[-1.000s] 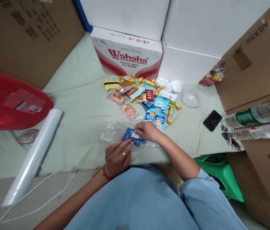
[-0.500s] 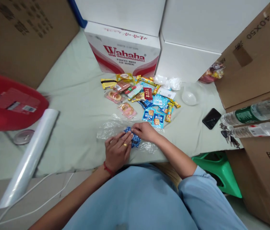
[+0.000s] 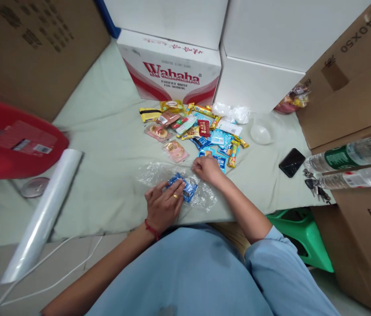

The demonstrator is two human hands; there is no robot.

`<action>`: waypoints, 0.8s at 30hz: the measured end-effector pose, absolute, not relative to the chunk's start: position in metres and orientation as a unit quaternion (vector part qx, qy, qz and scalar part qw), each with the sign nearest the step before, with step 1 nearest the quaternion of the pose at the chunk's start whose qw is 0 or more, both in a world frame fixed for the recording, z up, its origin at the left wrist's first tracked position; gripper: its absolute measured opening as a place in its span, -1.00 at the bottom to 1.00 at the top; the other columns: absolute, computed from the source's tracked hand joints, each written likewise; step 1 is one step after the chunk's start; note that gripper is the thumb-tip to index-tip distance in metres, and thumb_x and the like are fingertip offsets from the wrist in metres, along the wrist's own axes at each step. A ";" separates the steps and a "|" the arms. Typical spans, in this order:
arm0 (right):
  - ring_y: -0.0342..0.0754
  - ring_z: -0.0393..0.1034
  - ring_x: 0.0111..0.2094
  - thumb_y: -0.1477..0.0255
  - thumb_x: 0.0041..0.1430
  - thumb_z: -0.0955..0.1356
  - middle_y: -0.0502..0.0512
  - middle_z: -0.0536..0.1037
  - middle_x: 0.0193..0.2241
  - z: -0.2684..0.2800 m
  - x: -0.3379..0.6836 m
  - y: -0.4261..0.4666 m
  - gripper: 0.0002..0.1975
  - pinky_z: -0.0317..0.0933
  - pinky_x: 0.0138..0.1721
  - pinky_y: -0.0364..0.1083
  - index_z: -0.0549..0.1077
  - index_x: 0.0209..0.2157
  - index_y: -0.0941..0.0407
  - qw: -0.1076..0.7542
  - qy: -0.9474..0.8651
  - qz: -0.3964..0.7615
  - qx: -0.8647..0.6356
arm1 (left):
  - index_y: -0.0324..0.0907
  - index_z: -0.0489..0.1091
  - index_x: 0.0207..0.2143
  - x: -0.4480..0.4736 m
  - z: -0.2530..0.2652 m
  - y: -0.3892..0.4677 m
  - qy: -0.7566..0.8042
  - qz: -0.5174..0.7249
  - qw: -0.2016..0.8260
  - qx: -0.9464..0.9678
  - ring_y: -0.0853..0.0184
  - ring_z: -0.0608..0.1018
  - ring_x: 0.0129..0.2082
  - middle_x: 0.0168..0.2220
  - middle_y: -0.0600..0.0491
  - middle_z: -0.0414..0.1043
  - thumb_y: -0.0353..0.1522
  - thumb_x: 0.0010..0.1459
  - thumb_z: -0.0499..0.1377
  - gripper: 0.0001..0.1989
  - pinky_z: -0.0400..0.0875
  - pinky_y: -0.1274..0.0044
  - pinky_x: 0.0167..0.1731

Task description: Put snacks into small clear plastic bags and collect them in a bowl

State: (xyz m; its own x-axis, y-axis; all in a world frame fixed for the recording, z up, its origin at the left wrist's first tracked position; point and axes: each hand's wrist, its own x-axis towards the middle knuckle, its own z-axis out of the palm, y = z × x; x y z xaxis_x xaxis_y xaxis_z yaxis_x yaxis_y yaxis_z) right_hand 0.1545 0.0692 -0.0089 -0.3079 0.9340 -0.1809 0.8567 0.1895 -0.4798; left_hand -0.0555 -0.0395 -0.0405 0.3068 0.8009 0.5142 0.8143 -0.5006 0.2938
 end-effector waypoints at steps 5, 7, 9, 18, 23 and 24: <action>0.00 0.37 -0.16 0.40 0.37 0.35 0.14 0.48 -0.23 0.007 0.150 0.046 -0.83 0.20 -0.07 -0.07 0.58 -0.16 0.15 0.199 -0.819 0.234 -0.485 | 0.02 0.54 0.11 -0.054 -0.040 -0.041 -0.510 -0.307 -0.022 -0.803 0.12 0.55 0.00 0.08 0.07 0.64 -0.37 0.36 0.18 -0.68 0.16 0.24 -0.06; -0.04 0.37 -0.21 0.44 0.40 0.30 0.12 0.46 -0.20 0.011 0.142 0.024 -0.78 0.23 -0.17 -0.11 0.55 -0.03 0.12 0.183 -0.841 0.258 -0.439 | -0.02 0.60 -0.03 -0.055 -0.040 -0.040 -0.512 -0.298 -0.036 -0.805 0.12 0.56 -0.05 0.00 0.04 0.67 -0.36 0.36 0.17 -0.76 0.19 0.25 -0.10; -0.06 0.35 -0.26 0.48 0.41 0.26 0.10 0.44 -0.19 0.009 0.133 0.003 -0.69 0.23 -0.24 -0.14 0.50 0.10 0.08 0.154 -0.852 0.271 -0.421 | -0.08 0.63 -0.24 -0.060 -0.040 -0.036 -0.509 -0.280 -0.070 -0.811 0.11 0.57 -0.10 -0.16 -0.01 0.70 -0.35 0.36 0.17 -0.79 0.24 0.26 -0.12; 0.09 0.32 -0.07 0.29 0.38 0.40 0.23 0.43 -0.07 -0.033 0.108 -0.031 -0.28 0.34 -0.08 0.01 0.13 0.46 0.07 0.175 -0.857 0.196 -0.444 | -0.06 0.62 -0.02 -0.103 -0.039 0.001 -0.419 -0.323 -0.421 -0.737 0.15 0.58 0.16 0.12 -0.03 0.60 -0.23 0.29 0.13 -0.67 0.44 0.29 0.20; -0.01 0.23 -0.22 0.58 0.41 0.26 0.10 0.41 -0.18 -0.046 0.101 -0.029 -0.44 0.22 -0.20 -0.09 0.31 0.37 -0.03 0.144 -0.839 0.144 -0.505 | -0.15 0.53 0.13 -0.129 -0.035 0.007 -0.588 -0.358 -0.393 -0.609 0.18 0.63 -0.29 -0.37 0.00 0.61 -0.08 0.30 0.14 -0.51 0.57 0.28 -0.12; -0.03 0.21 -0.23 0.63 0.40 0.23 0.08 0.40 -0.19 -0.047 0.101 -0.029 -0.42 0.20 -0.20 -0.10 0.34 0.36 -0.06 0.140 -0.840 0.144 -0.504 | -0.18 0.52 0.13 -0.135 -0.036 0.008 -0.637 -0.362 -0.345 -0.587 0.15 0.61 -0.29 -0.37 -0.02 0.58 -0.06 0.32 0.11 -0.48 0.56 0.24 -0.12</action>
State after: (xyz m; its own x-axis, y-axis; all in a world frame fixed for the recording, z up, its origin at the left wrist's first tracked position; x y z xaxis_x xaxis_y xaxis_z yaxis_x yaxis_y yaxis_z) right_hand 0.1011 -0.0292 -0.0472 -0.4521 0.8874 0.0901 0.8066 0.4498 -0.3834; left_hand -0.1349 0.0079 -0.0362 -0.0718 0.9973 -0.0143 0.4984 0.0483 0.8656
